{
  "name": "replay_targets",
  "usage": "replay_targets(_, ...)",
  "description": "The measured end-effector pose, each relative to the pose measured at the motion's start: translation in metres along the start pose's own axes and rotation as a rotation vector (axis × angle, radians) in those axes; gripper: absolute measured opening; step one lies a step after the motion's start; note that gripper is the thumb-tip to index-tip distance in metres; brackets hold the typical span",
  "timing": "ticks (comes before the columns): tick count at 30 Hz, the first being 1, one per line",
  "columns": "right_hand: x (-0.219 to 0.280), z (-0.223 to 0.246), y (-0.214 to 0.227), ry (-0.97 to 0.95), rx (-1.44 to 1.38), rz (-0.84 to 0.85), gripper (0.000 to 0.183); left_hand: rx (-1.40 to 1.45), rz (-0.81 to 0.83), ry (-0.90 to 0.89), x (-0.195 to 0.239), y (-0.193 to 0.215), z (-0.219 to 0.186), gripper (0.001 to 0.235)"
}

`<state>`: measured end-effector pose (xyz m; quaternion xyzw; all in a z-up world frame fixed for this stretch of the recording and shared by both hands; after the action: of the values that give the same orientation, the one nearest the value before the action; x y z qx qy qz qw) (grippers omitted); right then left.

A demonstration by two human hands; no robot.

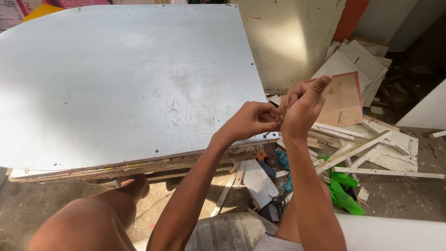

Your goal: Assembling a white panel onto a wooden frame using a power drill and a manual screwdriver

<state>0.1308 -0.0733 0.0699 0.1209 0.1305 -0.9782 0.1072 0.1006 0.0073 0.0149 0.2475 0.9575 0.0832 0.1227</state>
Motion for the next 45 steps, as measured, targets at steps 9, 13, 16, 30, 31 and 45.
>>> replay_targets(9,0.004,0.0,-0.005,0.125,0.174,0.017,0.074,0.029,-0.333,-0.198,0.019,0.009,-0.003,0.021)
replay_targets(13,-0.009,0.019,-0.057,-0.018,0.026,0.712,0.059,0.145,-0.234,-0.18,0.015,0.012,-0.017,0.029)
replay_targets(16,0.009,0.019,-0.08,-0.165,-0.072,0.985,0.054,0.137,-0.183,-0.22,0.017,0.007,-0.021,0.031)
replay_targets(30,0.016,0.027,0.009,0.434,0.522,-0.376,0.067,-0.095,-0.467,-0.206,0.013,0.005,0.017,0.026)
replay_targets(31,0.013,0.021,0.007,0.386,0.514,-0.353,0.068,-0.088,-0.497,-0.181,0.015,0.006,0.032,0.019)
replay_targets(45,-0.012,-0.025,-0.047,-0.275,-0.184,0.85,0.067,0.046,-0.139,-0.085,0.01,0.009,0.009,0.014)
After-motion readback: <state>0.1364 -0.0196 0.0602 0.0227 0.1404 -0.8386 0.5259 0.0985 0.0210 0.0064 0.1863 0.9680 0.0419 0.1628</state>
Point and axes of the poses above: each hand's wrist, its own x-axis away from the middle knuckle, its own y-axis out of the back of the hand, z = x × y, the point moved 10 cm from there along -x, towards the middle knuckle, and after that the axes turned 9 degrees about z, right-handed, at the moved point
